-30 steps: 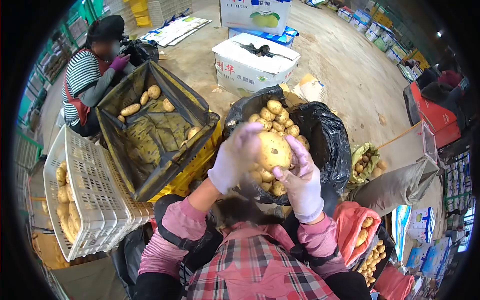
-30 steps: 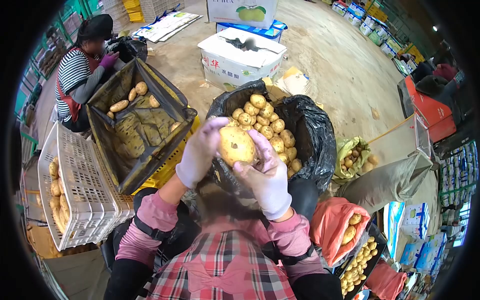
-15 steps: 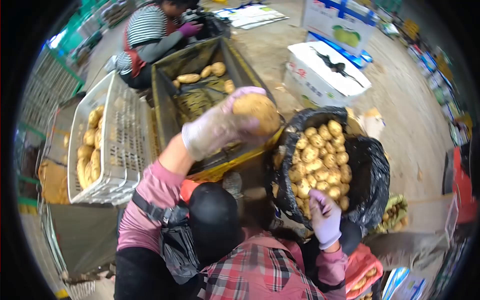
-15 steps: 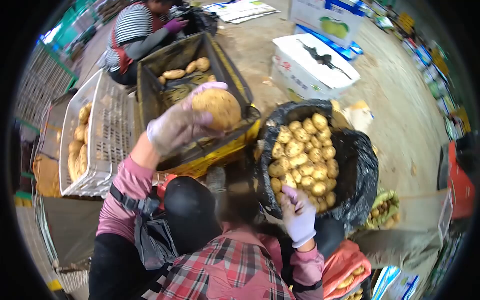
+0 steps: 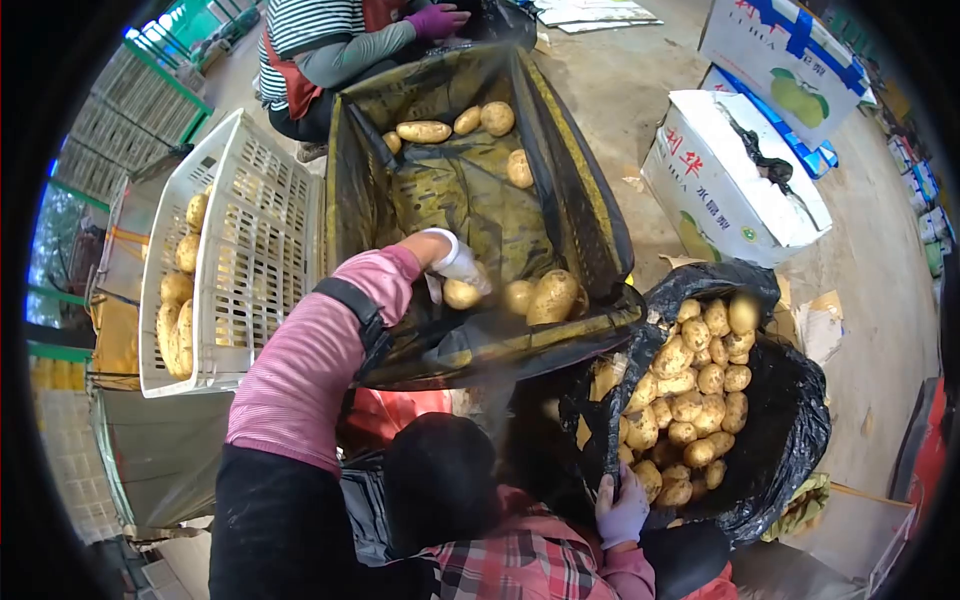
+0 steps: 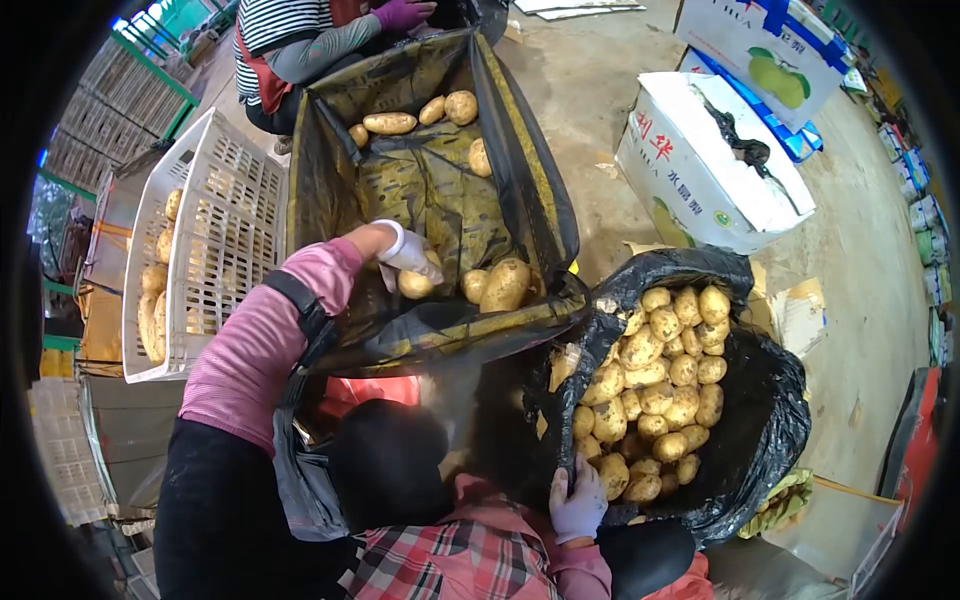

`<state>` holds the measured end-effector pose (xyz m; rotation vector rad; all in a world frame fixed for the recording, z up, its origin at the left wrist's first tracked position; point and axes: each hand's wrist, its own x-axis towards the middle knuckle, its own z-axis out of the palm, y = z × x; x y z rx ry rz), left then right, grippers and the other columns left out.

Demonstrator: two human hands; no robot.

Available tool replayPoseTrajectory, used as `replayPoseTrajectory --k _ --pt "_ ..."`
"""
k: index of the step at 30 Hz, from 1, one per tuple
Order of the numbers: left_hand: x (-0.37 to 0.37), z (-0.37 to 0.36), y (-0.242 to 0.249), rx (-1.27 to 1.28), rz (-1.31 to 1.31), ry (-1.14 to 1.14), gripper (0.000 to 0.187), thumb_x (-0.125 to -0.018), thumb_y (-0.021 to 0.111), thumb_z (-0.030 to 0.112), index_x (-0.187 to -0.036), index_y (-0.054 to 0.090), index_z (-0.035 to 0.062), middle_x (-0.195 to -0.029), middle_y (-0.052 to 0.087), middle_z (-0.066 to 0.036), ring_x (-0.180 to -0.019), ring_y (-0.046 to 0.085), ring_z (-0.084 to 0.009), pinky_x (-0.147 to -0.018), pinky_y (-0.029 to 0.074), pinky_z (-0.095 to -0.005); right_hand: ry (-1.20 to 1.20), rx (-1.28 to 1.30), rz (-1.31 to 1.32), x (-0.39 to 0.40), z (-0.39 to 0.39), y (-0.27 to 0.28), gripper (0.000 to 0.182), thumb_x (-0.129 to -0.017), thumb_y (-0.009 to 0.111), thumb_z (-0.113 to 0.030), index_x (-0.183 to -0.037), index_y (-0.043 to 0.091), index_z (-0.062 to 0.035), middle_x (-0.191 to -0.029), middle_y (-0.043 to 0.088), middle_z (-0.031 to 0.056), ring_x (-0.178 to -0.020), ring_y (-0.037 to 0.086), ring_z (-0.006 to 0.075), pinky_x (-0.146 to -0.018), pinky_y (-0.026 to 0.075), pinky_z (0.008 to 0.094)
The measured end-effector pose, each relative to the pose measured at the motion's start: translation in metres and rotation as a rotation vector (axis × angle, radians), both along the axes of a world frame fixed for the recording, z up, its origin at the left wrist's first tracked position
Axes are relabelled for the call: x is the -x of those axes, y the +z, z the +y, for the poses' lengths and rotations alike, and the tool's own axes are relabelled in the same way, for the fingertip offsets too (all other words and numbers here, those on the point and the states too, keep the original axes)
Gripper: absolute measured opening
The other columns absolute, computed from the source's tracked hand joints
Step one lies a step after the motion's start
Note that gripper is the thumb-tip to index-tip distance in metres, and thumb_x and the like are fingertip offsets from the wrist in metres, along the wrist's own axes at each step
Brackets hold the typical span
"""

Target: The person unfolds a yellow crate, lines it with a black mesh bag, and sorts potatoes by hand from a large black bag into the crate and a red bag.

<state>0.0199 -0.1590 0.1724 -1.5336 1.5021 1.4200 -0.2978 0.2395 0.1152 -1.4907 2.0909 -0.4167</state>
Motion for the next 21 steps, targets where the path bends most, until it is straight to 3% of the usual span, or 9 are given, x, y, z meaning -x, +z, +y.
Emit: replayPoseTrajectory --k 1,4,6,11,13,15,16,18,21 --pt "-0.013 0.001 -0.039 -0.027 0.108 0.053 0.064 -0.09 0.063 0.052 -0.124 0.06 -0.0029 -0.13 0.059 -0.019 -0.099 0.066 -0.0285 -0.068 0.061 -0.0363 0.005 0.016 0.007 0.0 0.001 -0.003 0.051 -0.09 0.06 -0.032 -0.128 0.057 0.0015 -0.115 0.063 0.0232 -0.104 0.06 0.0416 -0.089 0.048 0.0482" --pt "0.004 -0.001 -0.051 -0.175 -0.127 -0.265 0.077 -0.092 0.05 0.067 -0.126 0.06 -0.0009 -0.132 0.059 -0.021 -0.111 0.061 -0.0293 -0.08 0.055 -0.0393 -0.023 -0.021 -0.054 -0.002 -0.007 0.006 0.049 -0.089 0.061 -0.03 -0.126 0.058 0.0026 -0.111 0.063 0.0243 -0.1 0.061 0.042 -0.087 0.049 0.0475" --pt "0.016 0.017 -0.039 0.037 -0.089 -0.494 0.092 -0.09 0.032 0.079 -0.129 0.059 0.0004 -0.129 0.061 -0.023 -0.116 0.055 -0.0397 -0.101 0.04 -0.0428 -0.025 -0.034 -0.063 -0.002 -0.009 0.009 0.049 -0.089 0.061 -0.029 -0.125 0.058 0.0031 -0.11 0.063 0.0246 -0.099 0.061 0.0423 -0.086 0.049 0.0473" --pt "0.056 0.012 0.002 0.252 -0.144 -0.574 0.082 -0.092 0.045 0.07 -0.131 0.056 -0.0007 -0.124 0.063 -0.024 -0.116 0.056 -0.041 -0.097 0.045 -0.0422 -0.028 0.016 -0.036 -0.001 -0.003 0.004 0.047 -0.09 0.06 -0.031 -0.124 0.059 0.0026 -0.11 0.064 0.0246 -0.1 0.062 0.042 -0.086 0.05 0.047" --pt "0.059 0.001 -0.035 0.554 0.203 -0.397 0.073 -0.091 0.062 0.049 -0.145 0.042 0.0052 -0.118 0.066 -0.021 -0.101 0.066 -0.036 -0.088 0.05 -0.0425 -0.031 0.014 -0.061 -0.002 -0.005 0.005 0.047 -0.09 0.06 -0.032 -0.124 0.059 0.0023 -0.11 0.064 0.0245 -0.101 0.062 0.0419 -0.087 0.05 0.0469" --pt "0.091 0.013 -0.002 0.244 0.392 -0.076 0.074 -0.086 0.071 0.034 -0.148 0.038 0.0075 -0.109 0.068 -0.012 -0.092 0.065 -0.0221 -0.081 0.051 -0.0356 -0.035 0.017 -0.089 -0.002 -0.006 0.007 0.048 -0.09 0.061 -0.032 -0.124 0.059 0.0019 -0.111 0.064 0.0242 -0.101 0.062 0.0417 -0.087 0.049 0.0468" --pt "0.101 0.01 -0.033 0.183 0.422 -0.101 0.072 -0.085 0.07 0.025 -0.148 0.038 0.0078 -0.105 0.067 -0.011 -0.088 0.063 -0.018 -0.076 0.051 -0.0327 -0.028 0.016 -0.071 -0.001 -0.004 0.007 0.048 -0.09 0.061 -0.032 -0.124 0.059 0.0018 -0.111 0.064 0.024 -0.101 0.062 0.0417 -0.087 0.049 0.0469" --pt "0.111 0.01 -0.066 0.431 0.321 -0.467 0.072 -0.083 0.07 0.021 -0.147 0.039 0.0086 -0.105 0.067 -0.011 -0.087 0.063 -0.0193 -0.072 0.051 -0.0323 -0.024 0.025 -0.042 0.0 -0.003 0.003 0.048 -0.09 0.061 -0.032 -0.124 0.059 0.0017 -0.111 0.064 0.0235 -0.101 0.062 0.0415 -0.087 0.049 0.0471" --pt "0.12 0.012 0.001 0.187 0.144 -0.242 0.072 -0.081 0.076 0.021 -0.144 0.042 0.0088 -0.104 0.068 -0.009 -0.091 0.063 -0.0244 -0.075 0.053 -0.0316 -0.054 0.009 -0.058 -0.002 -0.006 0.009 0.048 -0.09 0.061 -0.032 -0.124 0.058 0.0016 -0.111 0.064 0.0226 -0.101 0.061 0.041 -0.087 0.049 0.0469"
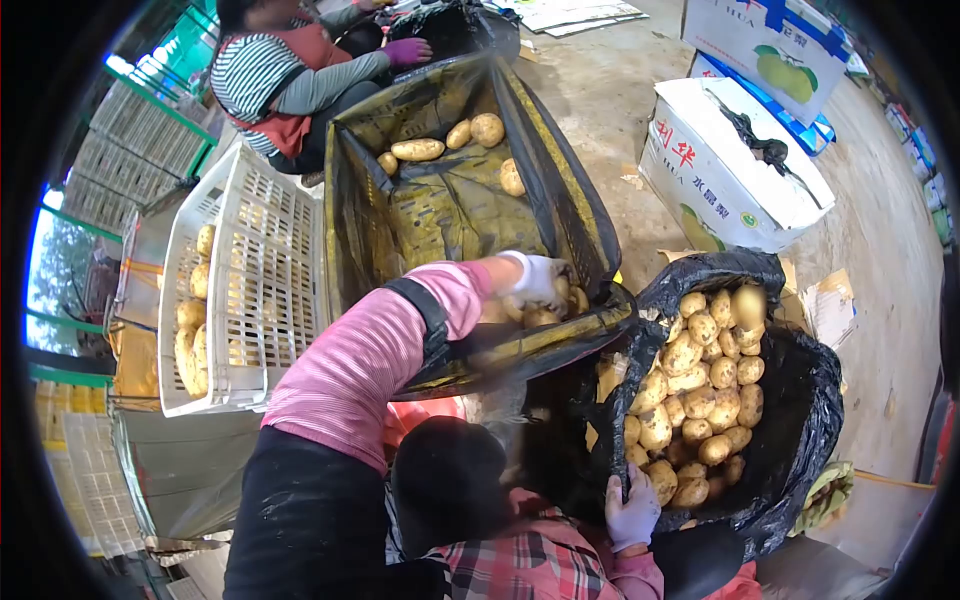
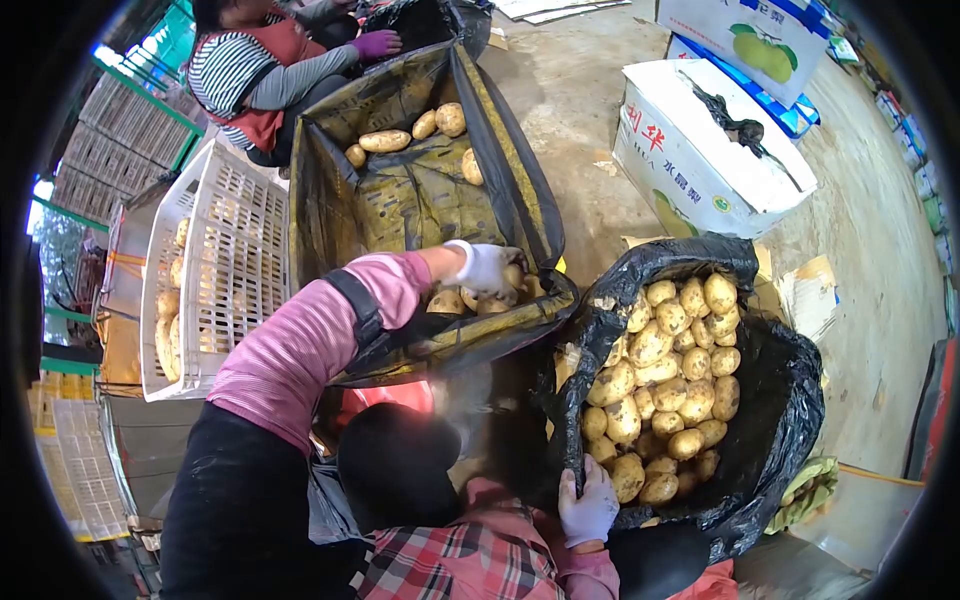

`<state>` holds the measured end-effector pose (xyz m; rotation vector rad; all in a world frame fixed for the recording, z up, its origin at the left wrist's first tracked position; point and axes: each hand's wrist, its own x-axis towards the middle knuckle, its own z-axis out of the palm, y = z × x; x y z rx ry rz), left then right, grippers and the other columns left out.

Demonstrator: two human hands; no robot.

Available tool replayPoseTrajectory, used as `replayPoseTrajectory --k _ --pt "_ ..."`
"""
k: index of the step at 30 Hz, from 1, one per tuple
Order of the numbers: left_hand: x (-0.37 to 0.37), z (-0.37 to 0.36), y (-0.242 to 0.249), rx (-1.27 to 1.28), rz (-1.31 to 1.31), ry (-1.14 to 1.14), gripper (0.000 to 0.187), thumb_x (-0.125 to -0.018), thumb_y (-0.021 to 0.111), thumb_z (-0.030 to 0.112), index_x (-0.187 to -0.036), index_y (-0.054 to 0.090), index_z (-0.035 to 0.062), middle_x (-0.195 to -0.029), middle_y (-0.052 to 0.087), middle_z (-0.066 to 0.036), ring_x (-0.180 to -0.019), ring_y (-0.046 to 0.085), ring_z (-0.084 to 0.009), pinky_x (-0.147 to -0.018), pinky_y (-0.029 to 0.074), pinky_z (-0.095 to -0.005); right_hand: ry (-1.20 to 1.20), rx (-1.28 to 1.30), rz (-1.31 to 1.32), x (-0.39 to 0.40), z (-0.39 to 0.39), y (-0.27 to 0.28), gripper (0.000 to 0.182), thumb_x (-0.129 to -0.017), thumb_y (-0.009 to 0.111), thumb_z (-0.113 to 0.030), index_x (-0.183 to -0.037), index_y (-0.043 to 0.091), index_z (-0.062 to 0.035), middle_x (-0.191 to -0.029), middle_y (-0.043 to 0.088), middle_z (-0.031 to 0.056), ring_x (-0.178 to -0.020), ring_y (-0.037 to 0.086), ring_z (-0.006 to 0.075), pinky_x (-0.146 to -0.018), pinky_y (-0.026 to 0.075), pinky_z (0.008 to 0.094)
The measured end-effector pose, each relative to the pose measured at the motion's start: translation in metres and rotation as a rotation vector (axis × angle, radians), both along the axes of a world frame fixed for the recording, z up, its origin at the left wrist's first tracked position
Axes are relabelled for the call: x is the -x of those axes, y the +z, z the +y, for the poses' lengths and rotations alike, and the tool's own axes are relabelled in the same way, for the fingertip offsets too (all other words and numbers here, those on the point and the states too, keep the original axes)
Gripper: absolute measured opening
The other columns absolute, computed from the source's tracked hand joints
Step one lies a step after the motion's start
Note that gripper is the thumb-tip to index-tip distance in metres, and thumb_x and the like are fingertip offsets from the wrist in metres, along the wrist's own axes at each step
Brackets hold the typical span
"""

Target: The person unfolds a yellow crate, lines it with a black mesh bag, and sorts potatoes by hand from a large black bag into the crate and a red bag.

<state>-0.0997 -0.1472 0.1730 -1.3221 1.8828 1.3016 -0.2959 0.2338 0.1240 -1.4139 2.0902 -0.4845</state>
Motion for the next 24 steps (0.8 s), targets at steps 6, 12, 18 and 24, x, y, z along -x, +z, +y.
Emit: replayPoseTrajectory --k 6,12,18,24 --pt "-0.104 -0.048 -0.015 -0.033 0.154 -0.054 0.066 -0.084 0.073 0.045 -0.138 0.053 0.012 -0.136 0.053 -0.009 -0.119 0.056 -0.0261 -0.075 0.062 -0.0351 -0.007 -0.006 -0.014 0.0 -0.003 0.0 0.047 -0.09 0.062 -0.033 -0.122 0.06 0.0003 -0.11 0.064 0.0219 -0.101 0.061 0.0405 -0.088 0.049 0.0469" --pt "-0.151 0.005 -0.018 0.01 -0.296 0.306 0.071 -0.09 0.057 0.064 -0.125 0.063 0.0025 -0.129 0.059 -0.02 -0.092 0.07 -0.0267 -0.067 0.063 -0.0384 0.0 -0.004 0.016 0.0 -0.006 0.01 0.045 -0.09 0.063 -0.037 -0.119 0.062 -0.0031 -0.106 0.066 0.0175 -0.097 0.063 0.037 -0.083 0.05 0.0449" --pt "-0.151 0.007 -0.059 0.065 -0.413 -0.31 0.044 -0.091 0.047 0.029 -0.121 0.065 0.0022 -0.12 0.066 -0.023 -0.113 0.062 -0.0385 -0.096 0.049 -0.0441 -0.152 0.044 -0.36 0.018 -0.007 -0.002 0.047 -0.093 0.065 -0.033 -0.126 0.059 0.0006 -0.116 0.066 0.0205 -0.108 0.065 0.0305 -0.093 0.05 0.0368" --pt "-0.06 0.071 0.128 0.798 0.127 -0.083 0.035 -0.101 0.053 0.015 -0.13 0.053 -0.0048 -0.095 0.069 -0.018 -0.078 0.065 -0.0224 -0.069 0.051 -0.0345 -0.269 -0.113 -0.393 0.093 -0.118 0.017 0.058 -0.09 0.066 -0.035 -0.128 0.057 0.0086 -0.111 0.07 0.023 -0.102 0.068 0.0253 -0.09 0.051 0.0319"
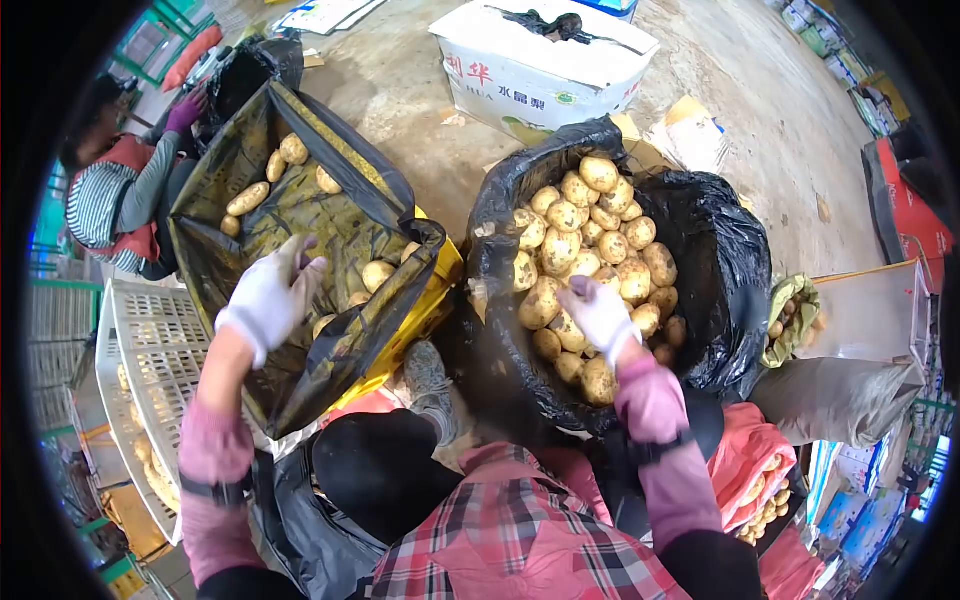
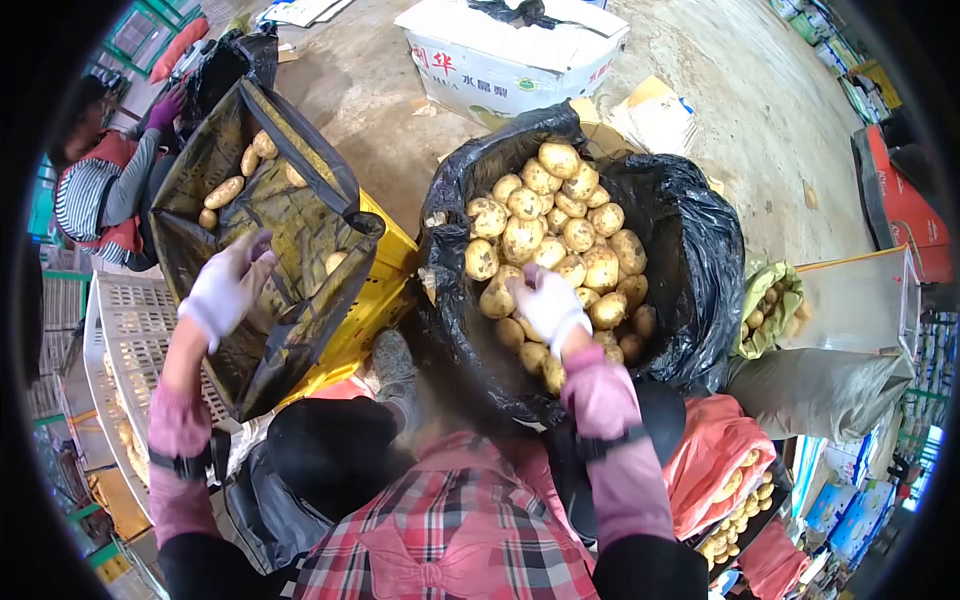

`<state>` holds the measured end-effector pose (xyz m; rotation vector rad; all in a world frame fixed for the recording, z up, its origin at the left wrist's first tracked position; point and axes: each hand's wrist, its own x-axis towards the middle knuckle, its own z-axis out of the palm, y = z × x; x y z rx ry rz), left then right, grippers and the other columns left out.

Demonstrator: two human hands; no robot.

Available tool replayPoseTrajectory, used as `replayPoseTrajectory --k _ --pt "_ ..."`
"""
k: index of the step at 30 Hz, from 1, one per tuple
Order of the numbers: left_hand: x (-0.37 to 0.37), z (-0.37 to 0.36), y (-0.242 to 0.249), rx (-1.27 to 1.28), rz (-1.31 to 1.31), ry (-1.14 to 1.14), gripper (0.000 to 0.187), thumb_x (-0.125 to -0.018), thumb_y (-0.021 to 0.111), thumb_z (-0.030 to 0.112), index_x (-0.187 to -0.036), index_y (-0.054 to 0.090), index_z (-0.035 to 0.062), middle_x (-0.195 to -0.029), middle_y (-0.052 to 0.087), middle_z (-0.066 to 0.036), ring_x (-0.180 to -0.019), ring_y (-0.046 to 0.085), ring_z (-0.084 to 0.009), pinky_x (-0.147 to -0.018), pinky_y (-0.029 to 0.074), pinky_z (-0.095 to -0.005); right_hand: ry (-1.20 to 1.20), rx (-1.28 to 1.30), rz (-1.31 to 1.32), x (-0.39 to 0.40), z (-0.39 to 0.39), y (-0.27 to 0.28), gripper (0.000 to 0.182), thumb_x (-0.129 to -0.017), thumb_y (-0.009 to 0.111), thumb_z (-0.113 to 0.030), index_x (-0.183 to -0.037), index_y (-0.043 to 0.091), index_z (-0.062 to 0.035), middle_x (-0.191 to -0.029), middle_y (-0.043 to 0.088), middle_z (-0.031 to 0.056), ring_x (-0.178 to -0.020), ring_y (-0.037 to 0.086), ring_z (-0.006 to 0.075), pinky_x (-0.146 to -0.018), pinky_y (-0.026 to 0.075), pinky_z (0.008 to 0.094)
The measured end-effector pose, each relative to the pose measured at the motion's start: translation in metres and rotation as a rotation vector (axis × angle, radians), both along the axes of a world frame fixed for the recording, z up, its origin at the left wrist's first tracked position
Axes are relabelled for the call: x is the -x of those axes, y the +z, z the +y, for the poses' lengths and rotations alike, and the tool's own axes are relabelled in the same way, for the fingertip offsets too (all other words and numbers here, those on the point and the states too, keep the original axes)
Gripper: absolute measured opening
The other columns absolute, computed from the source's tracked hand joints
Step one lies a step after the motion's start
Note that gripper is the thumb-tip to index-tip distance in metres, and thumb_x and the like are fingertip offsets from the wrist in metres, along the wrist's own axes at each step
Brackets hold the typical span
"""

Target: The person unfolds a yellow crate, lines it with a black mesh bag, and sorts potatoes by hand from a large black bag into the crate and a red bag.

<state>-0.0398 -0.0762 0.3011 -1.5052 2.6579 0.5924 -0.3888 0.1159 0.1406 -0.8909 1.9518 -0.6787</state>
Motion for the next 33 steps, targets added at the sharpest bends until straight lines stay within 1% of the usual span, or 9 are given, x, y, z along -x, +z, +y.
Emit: replayPoseTrajectory --k 2,6,7,10,11,14,20,27,33 --pt "0.044 0.07 0.057 -0.239 0.467 0.17 0.034 -0.099 0.056 0.01 -0.13 0.055 -0.0021 -0.088 0.064 -0.002 -0.082 0.06 -0.01 -0.072 0.049 -0.0257 0.176 -0.057 0.39 0.021 -0.024 -0.068 0.06 -0.086 0.061 -0.045 -0.121 0.063 0.0046 -0.103 0.069 0.0272 -0.098 0.067 0.0411 -0.086 0.052 0.0442" --pt "0.083 0.153 0.052 -0.342 0.666 -0.168 0.046 -0.09 0.068 0.023 -0.129 0.058 0.0004 -0.107 0.066 -0.017 -0.097 0.066 -0.0286 -0.083 0.053 -0.0376 0.632 -0.201 0.389 0.045 -0.05 -0.245 0.065 -0.084 0.059 -0.057 -0.104 0.069 0.0039 -0.107 0.066 0.0326 -0.104 0.065 0.0432 -0.09 0.051 0.0465" --pt "0.088 0.16 0.031 -0.346 0.655 -0.197 0.049 -0.092 0.065 0.029 -0.131 0.056 0.0019 -0.108 0.065 -0.019 -0.097 0.065 -0.0328 -0.084 0.053 -0.0396 0.299 -0.221 0.275 0.037 -0.049 -0.263 0.059 -0.083 0.066 -0.049 -0.115 0.066 -0.0005 -0.111 0.067 0.0295 -0.098 0.068 0.0412 -0.081 0.055 0.0473" --pt "0.09 0.161 -0.017 -0.402 0.492 -0.126 0.049 -0.094 0.059 0.036 -0.131 0.054 0.0035 -0.109 0.065 -0.02 -0.1 0.063 -0.0365 -0.086 0.051 -0.0422 -0.096 -0.119 -0.162 0.025 -0.039 -0.253 0.066 -0.076 0.077 -0.024 -0.131 0.05 0.0006 -0.103 0.067 0.0197 -0.079 0.068 0.03 -0.054 0.057 0.0434" --pt "0.086 0.162 -0.022 -0.386 0.461 -0.124 0.048 -0.094 0.059 0.035 -0.13 0.054 0.0034 -0.108 0.064 -0.02 -0.099 0.064 -0.0361 -0.086 0.052 -0.0423 -0.201 -0.224 -0.226 0.005 -0.039 -0.178 0.072 -0.071 0.08 -0.019 -0.133 0.048 0.0007 -0.11 0.066 0.0195 -0.082 0.068 0.0285 -0.062 0.058 0.0417" --pt "0.087 0.145 -0.014 -0.494 0.592 -0.044 0.046 -0.095 0.059 0.032 -0.13 0.055 0.0019 -0.107 0.066 -0.018 -0.093 0.066 -0.0288 -0.082 0.052 -0.0383 -0.093 -0.067 -0.097 0.026 -0.03 -0.255 0.083 -0.063 0.087 -0.02 -0.133 0.049 0.002 -0.114 0.065 0.0177 -0.1 0.064 0.0264 -0.087 0.054 0.0363" --pt "0.113 0.145 -0.034 -0.866 0.972 0.125 0.034 -0.1 0.057 0.017 -0.128 0.057 -0.0023 -0.11 0.066 -0.006 -0.093 0.06 -0.0078 -0.082 0.05 -0.0234 -0.035 -0.014 -0.221 0.036 -0.026 -0.267 0.091 -0.059 0.093 -0.025 -0.131 0.05 0.0078 -0.116 0.066 0.0179 -0.101 0.065 0.0236 -0.09 0.052 0.0325" --pt "0.112 0.129 -0.037 -0.897 1.12 0.301 0.045 -0.098 0.06 0.018 -0.138 0.046 0.0022 -0.123 0.058 -0.005 -0.095 0.058 -0.0081 -0.079 0.05 -0.0247 -0.172 0.244 -0.726 0.001 0.01 0.047 0.048 -0.084 0.072 0.001 -0.127 0.052 -0.0063 -0.106 0.067 0.0061 -0.092 0.07 0.0172 -0.068 0.062 0.0291" --pt "0.138 0.16 -0.016 -0.726 1.071 -0.082 0.086 -0.081 0.079 0.006 -0.15 0.028 0.0005 -0.14 0.046 -0.011 -0.121 0.05 -0.0139 -0.102 0.044 -0.0303 -0.121 0.66 -0.817 -0.025 0.06 0.138 0.049 -0.091 0.069 -0.008 -0.136 0.05 -0.003 -0.118 0.063 0.0069 -0.106 0.061 0.0142 -0.091 0.053 0.0292"
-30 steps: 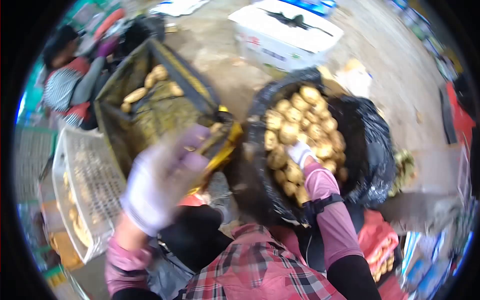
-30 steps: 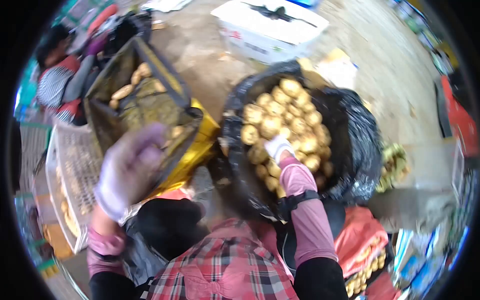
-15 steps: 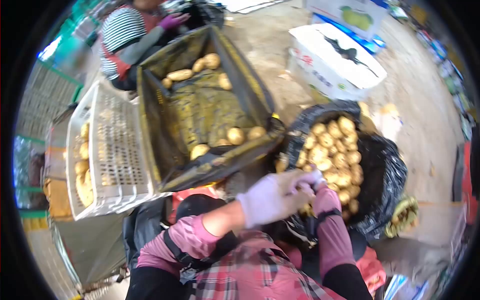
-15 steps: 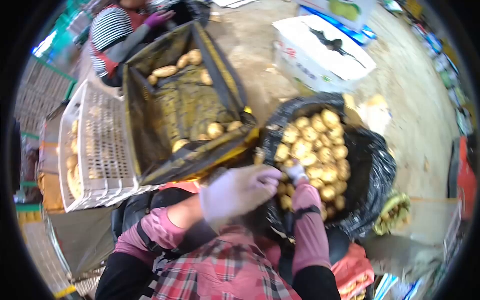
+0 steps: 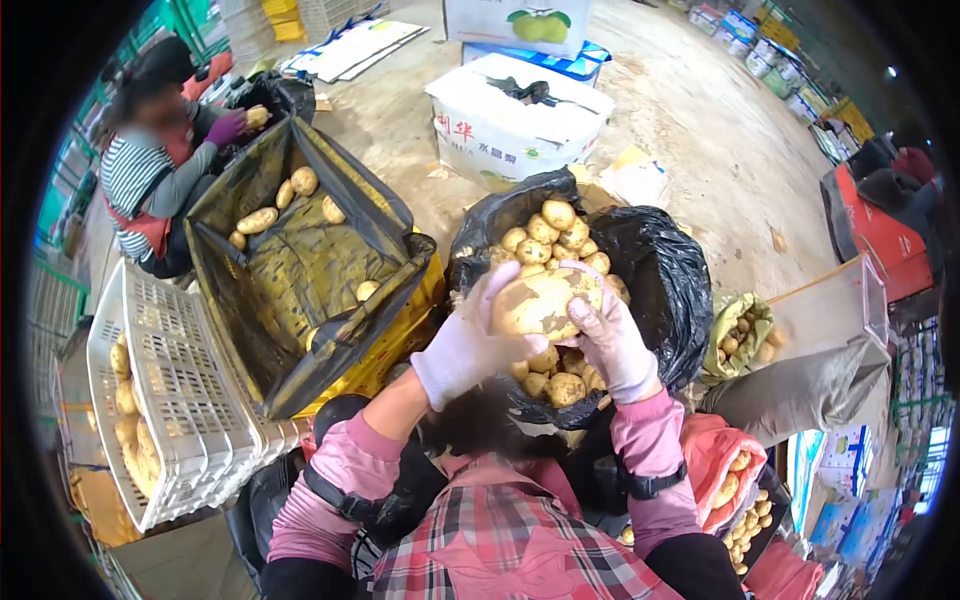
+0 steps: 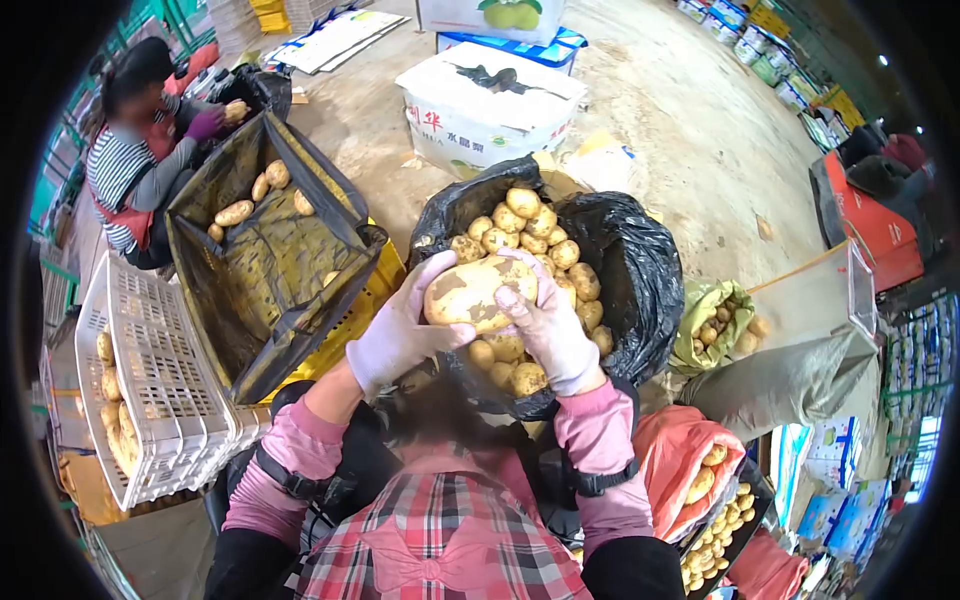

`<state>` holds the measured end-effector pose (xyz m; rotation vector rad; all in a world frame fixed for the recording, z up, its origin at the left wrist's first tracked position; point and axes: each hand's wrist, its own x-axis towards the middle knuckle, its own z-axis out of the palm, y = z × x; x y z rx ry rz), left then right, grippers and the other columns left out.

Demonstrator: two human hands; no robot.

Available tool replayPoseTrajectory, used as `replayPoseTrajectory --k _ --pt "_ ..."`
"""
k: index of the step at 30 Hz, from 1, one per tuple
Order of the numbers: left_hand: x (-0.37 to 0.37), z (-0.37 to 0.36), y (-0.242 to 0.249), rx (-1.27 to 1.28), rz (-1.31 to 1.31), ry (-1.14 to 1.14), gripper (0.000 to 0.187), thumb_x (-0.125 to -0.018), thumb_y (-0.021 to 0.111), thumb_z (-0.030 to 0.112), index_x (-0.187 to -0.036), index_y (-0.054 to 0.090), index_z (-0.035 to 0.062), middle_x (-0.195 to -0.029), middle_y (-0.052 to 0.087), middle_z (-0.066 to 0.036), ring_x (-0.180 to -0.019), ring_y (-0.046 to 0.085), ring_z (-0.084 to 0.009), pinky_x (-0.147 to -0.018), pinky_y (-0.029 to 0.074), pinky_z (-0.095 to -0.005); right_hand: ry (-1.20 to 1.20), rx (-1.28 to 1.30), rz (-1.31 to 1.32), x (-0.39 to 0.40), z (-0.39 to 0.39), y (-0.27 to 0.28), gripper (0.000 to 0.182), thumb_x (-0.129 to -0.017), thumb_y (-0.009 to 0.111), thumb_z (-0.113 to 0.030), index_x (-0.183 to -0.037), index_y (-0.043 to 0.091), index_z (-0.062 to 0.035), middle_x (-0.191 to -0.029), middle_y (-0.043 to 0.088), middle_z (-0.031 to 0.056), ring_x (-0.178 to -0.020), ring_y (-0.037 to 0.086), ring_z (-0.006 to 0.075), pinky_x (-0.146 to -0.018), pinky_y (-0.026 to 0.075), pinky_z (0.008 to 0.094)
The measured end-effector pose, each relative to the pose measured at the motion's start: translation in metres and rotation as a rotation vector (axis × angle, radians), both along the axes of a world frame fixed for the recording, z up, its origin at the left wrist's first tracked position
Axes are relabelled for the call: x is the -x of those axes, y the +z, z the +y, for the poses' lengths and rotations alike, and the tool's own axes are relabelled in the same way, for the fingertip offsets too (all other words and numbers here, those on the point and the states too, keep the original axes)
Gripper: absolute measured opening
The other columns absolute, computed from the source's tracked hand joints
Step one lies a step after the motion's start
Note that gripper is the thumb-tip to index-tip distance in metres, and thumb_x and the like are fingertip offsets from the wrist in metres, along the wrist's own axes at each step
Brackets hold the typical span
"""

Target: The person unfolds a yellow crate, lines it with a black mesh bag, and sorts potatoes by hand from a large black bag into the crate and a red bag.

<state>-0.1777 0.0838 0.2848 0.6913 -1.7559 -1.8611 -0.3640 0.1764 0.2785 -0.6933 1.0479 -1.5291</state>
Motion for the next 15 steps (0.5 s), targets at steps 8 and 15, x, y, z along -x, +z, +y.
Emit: replayPoseTrajectory --k 8,15 --pt "-0.003 0.017 -0.008 0.222 0.088 -0.008 0.075 -0.085 0.073 0.006 -0.147 0.032 0.001 -0.131 0.052 -0.01 -0.114 0.054 -0.0134 -0.094 0.048 -0.0296 -0.294 0.137 0.642 -0.036 0.02 0.02 0.046 -0.092 0.067 -0.009 -0.133 0.05 0.0033 -0.131 0.055 0.0115 -0.122 0.051 0.0168 -0.104 0.041 0.0305" --pt "-0.027 0.006 0.024 0.067 -0.279 -0.234 0.059 -0.096 0.055 0.015 -0.148 0.031 0.0023 -0.111 0.06 -0.011 -0.075 0.063 -0.0113 -0.068 0.053 -0.0292 -0.384 0.216 0.962 -0.06 0.033 0.005 0.052 -0.082 0.071 -0.002 -0.131 0.052 -0.0002 -0.126 0.058 0.017 -0.122 0.053 0.0303 -0.105 0.041 0.0381"
